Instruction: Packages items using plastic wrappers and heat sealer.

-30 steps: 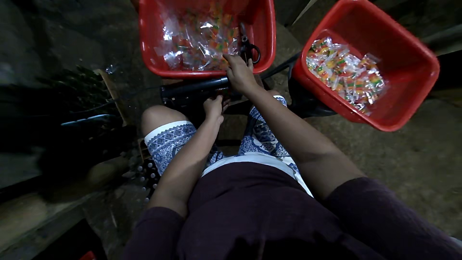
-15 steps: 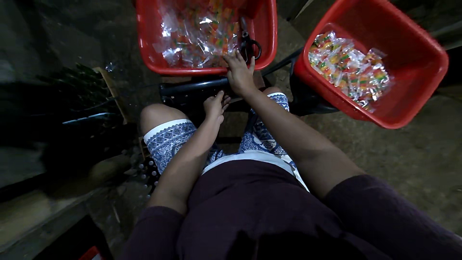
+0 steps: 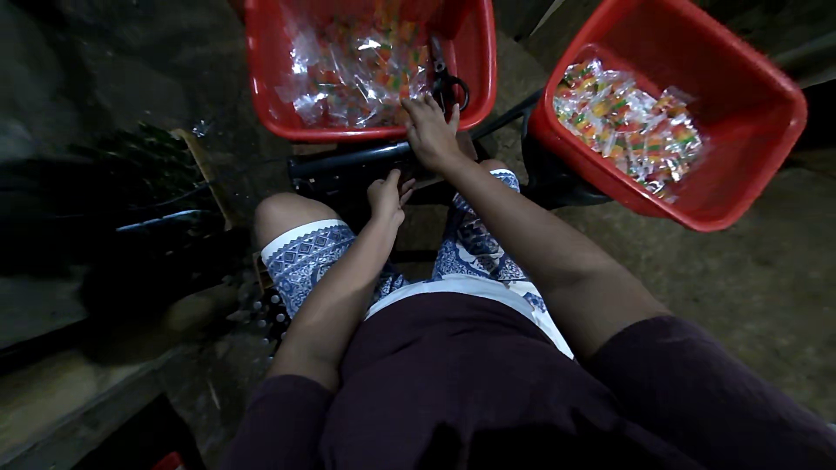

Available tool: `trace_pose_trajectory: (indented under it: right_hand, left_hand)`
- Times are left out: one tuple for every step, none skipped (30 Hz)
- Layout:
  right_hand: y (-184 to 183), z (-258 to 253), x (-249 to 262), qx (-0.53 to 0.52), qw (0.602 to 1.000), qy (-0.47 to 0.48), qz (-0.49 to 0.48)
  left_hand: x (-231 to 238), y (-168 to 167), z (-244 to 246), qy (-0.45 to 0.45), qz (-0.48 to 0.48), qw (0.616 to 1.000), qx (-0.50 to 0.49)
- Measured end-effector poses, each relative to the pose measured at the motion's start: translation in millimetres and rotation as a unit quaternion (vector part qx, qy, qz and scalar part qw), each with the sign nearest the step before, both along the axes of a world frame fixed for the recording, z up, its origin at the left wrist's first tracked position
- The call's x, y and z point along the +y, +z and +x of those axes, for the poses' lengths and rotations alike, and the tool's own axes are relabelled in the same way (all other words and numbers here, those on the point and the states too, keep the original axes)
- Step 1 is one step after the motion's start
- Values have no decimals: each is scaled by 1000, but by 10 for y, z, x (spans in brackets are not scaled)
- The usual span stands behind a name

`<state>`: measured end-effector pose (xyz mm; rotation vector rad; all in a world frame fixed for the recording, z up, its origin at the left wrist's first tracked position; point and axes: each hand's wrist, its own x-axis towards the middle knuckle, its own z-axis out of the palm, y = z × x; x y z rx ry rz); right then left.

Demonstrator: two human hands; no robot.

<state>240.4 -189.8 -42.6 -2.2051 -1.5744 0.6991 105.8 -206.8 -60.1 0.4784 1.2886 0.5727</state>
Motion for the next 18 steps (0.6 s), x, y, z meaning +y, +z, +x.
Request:
trace_pose_trajectory:
  right_hand:
    - [103,-7,19,16,1000,0,0]
    - [231,-21,40,29,1000,0,8]
    - [363,-39,64,35,999,2,18]
    - [479,-57,91,39,999,8,29]
    - [567,-73,123,38,998,17,39]
    - [629,-87,155,35,998,25,48]
    - [669,-97,181,29,998,34,51]
    - [696,-99,200,26,997,41,52]
    - [706,-92,208,33,997,47,54]
    - [701,-78,202,53,996,49,61]
    - [684,-55,184,87,992,48,77]
    - [666,-28,157,134,985,42,102]
    - [667,1,109,191,973,32,122]
    - [681,35,44,242,960,25,138]
    - [695,76,-42,282,946,18,157]
    - [704,119,-150,312,934,6,175]
    - [698,162,-279,338,922,-14,191]
    - [680,194,-425,363,908,-47,201]
  left_hand:
    - [2,-1,5,3,-1,1000,3]
    - [4,-3,13,4,0,1000,3]
    - [2,4,20,6,1,1000,1]
    - [-1,16,23,9,6,1000,-2]
    - [-5,20,18,14,13,1000,-11]
    - [-11,20,8,15,22,999,-20]
    - [-17,14,-1,15,34,999,-26]
    - [-21,9,-8,11,44,999,-29]
    - [-27,9,-15,3,54,998,-29]
    - [-36,24,-25,-3,61,998,-27]
    - [-46,45,-37,-9,67,997,-25]
    - [-58,69,-50,-14,70,997,-25]
    - [-79,94,-71,-22,75,997,-29]
    - [-104,128,-101,-36,85,995,-36]
    - [-129,173,-135,-60,98,992,-44]
    - [-157,241,-168,-84,109,989,-50]
    - [-192,313,-208,-107,117,986,-57]
    - [-240,389,-260,-134,131,980,-61]
